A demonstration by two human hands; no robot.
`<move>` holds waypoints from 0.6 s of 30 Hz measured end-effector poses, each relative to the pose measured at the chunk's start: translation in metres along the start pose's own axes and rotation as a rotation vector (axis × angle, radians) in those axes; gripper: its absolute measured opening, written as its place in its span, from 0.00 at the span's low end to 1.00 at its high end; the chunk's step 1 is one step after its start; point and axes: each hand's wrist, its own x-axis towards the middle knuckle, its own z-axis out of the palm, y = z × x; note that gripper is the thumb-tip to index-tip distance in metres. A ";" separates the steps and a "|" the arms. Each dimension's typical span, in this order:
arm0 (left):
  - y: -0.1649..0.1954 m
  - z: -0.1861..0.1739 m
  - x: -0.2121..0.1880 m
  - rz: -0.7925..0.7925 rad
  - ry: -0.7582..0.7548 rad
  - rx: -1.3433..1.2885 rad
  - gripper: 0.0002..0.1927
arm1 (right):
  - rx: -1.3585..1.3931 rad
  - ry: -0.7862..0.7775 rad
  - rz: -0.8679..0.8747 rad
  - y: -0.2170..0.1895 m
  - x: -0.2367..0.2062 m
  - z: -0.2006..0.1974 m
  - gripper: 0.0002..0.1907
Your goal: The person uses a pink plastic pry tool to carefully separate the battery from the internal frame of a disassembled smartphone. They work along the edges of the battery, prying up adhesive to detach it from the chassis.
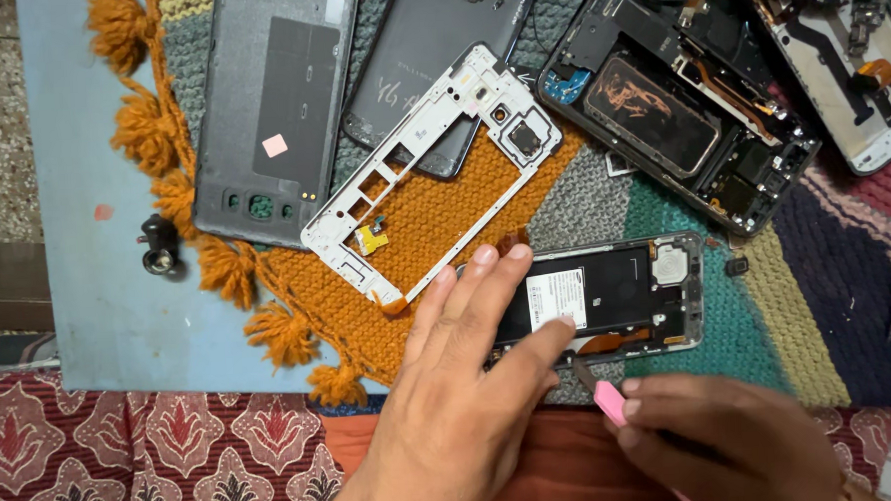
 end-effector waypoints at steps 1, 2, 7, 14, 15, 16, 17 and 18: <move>0.000 0.000 0.000 0.005 -0.004 0.012 0.18 | 0.006 -0.006 -0.012 -0.001 0.001 0.000 0.10; 0.000 -0.001 0.000 0.012 -0.002 0.016 0.17 | 0.012 -0.012 -0.025 -0.002 0.002 0.000 0.11; 0.001 -0.001 0.002 0.010 -0.012 0.037 0.15 | -0.016 0.015 -0.023 -0.007 0.003 0.006 0.12; 0.002 -0.001 0.003 -0.029 -0.010 0.000 0.16 | -0.094 0.087 -0.066 -0.007 0.009 0.017 0.13; 0.002 -0.001 0.003 -0.029 -0.009 -0.002 0.16 | -0.098 0.109 -0.079 -0.008 0.011 0.019 0.13; 0.002 -0.001 0.003 -0.029 -0.009 -0.004 0.16 | -0.084 0.126 -0.070 -0.009 0.014 0.021 0.13; 0.001 -0.001 0.003 -0.029 -0.007 -0.003 0.17 | -0.070 0.144 -0.060 -0.011 0.016 0.023 0.14; 0.001 -0.001 0.003 -0.029 -0.006 -0.002 0.17 | -0.058 0.161 -0.050 -0.013 0.018 0.024 0.14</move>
